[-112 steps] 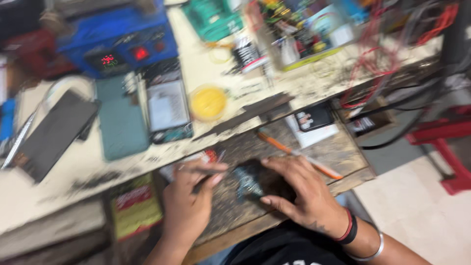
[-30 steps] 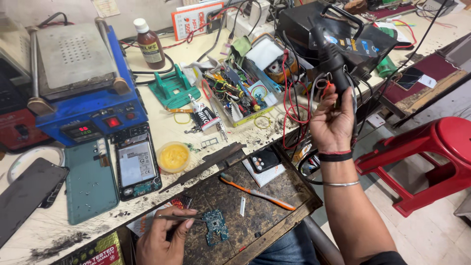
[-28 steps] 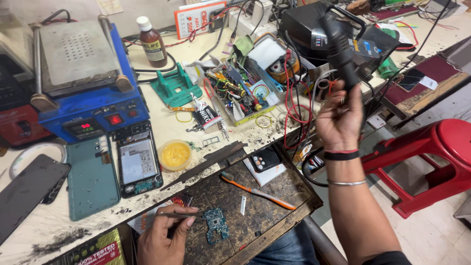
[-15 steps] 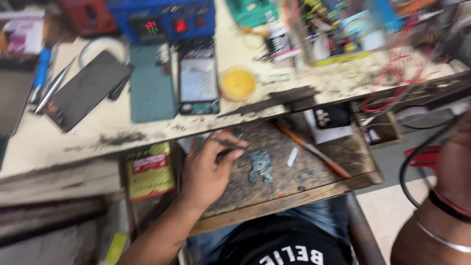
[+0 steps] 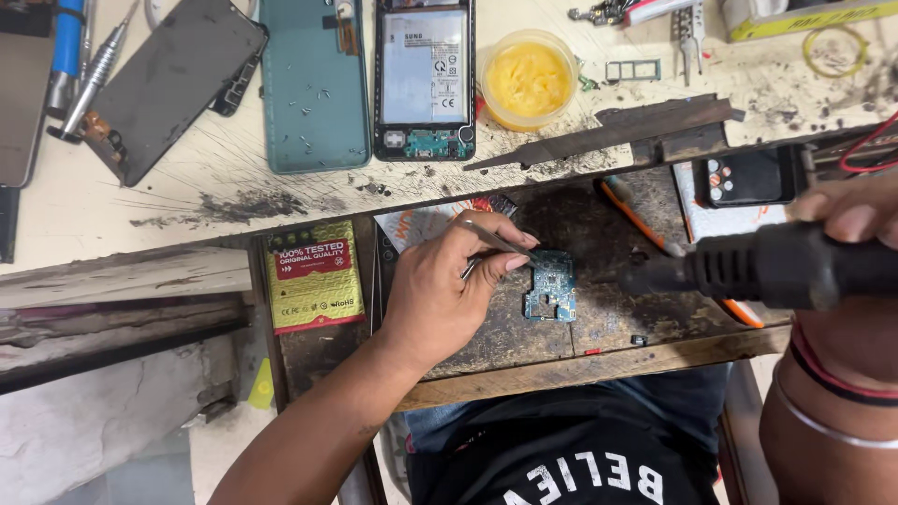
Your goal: The person performs a repair on a small green circuit board using tweezers and a heat gun. They apply a substance from a yellow container to the board, manipulate components with tweezers, and then apply heat from a handheld hot-air rework station to solder or desolder parts.
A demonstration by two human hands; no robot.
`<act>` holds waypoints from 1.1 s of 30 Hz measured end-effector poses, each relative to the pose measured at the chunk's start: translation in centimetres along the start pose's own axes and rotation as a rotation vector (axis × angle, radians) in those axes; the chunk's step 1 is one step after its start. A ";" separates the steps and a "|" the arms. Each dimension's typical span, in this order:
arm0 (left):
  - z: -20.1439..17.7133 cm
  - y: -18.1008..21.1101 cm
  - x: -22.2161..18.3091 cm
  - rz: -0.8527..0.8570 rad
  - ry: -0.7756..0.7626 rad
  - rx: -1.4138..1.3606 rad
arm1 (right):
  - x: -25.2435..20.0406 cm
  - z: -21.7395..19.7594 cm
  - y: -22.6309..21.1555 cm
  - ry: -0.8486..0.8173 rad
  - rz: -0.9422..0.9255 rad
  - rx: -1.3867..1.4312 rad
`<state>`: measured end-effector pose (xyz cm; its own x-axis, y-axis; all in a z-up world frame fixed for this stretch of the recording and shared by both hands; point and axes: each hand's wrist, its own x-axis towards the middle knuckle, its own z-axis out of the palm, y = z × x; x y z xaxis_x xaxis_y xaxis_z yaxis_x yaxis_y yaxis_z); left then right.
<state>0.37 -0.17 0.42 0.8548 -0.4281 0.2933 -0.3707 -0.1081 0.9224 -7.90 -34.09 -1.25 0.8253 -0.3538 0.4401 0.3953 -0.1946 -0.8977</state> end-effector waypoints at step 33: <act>0.7 -0.9 -0.4 0.059 -0.015 0.087 | 2.4 2.8 4.7 -0.345 -0.208 0.243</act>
<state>0.13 -0.49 -0.71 0.8253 -0.4494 0.3420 -0.4509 -0.1596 0.8782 -2.89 -33.29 -4.50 0.7879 0.0028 0.6159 0.6158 0.0055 -0.7879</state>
